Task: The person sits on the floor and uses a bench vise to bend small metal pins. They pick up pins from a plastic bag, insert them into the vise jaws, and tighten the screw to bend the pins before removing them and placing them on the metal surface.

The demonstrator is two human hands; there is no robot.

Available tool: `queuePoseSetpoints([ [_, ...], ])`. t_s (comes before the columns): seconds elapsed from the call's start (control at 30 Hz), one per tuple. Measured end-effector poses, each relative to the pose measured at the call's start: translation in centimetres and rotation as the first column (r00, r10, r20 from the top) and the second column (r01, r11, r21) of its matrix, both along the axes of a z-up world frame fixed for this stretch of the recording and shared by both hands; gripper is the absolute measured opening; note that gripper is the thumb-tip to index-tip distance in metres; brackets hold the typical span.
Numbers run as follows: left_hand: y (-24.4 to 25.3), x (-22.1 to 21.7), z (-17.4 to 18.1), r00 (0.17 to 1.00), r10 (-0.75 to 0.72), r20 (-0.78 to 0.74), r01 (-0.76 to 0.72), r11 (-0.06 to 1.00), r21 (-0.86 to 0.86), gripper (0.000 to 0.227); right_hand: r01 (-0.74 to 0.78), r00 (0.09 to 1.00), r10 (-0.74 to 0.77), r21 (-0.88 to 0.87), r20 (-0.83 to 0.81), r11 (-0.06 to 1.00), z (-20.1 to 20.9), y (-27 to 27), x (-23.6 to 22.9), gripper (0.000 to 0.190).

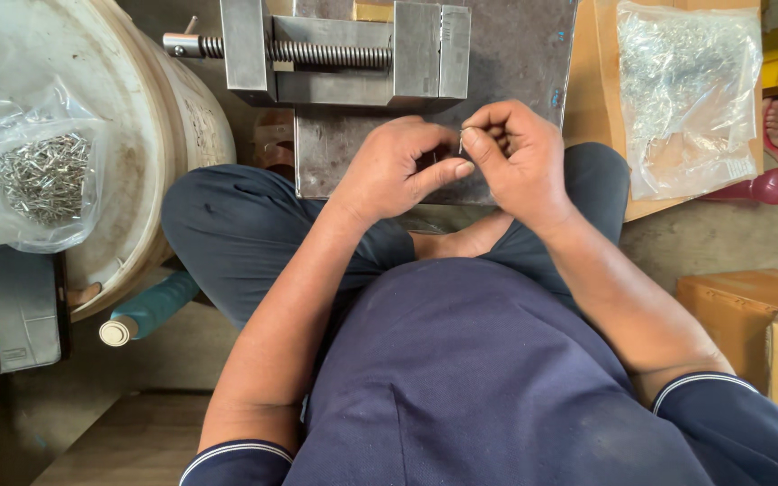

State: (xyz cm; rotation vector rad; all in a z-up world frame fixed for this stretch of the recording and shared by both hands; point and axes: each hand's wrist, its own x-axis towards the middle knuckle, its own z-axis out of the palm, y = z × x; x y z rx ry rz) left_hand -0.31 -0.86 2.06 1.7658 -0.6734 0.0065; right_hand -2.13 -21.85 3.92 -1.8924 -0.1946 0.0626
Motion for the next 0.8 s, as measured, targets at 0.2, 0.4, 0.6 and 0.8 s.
queuePoseSetpoints([
  [0.2,-0.1,0.3,-1.0,1.000,-0.024,-0.003,0.024,0.999,0.027,0.023,0.059,0.988,-0.028,0.204,-0.151,0.977,-1.5,0.2,-0.6,0.010],
  [0.4,-0.1,0.4,-0.7,0.999,-0.028,0.031,0.028,1.000,0.009,0.021,-0.003,0.976,0.052,0.224,-0.212,0.975,-0.2,-0.4,-0.1,0.012],
  [0.6,0.1,0.0,-0.4,0.988,0.030,-0.151,-0.043,0.995,-0.090,0.027,-0.083,0.980,0.121,-0.230,0.159,0.970,3.0,-0.2,1.6,0.007],
  [0.8,0.2,0.0,-0.2,0.972,0.066,-0.225,-0.082,0.995,-0.061,0.031,0.027,0.906,0.093,-0.277,0.412,0.960,4.5,1.3,7.1,0.008],
])
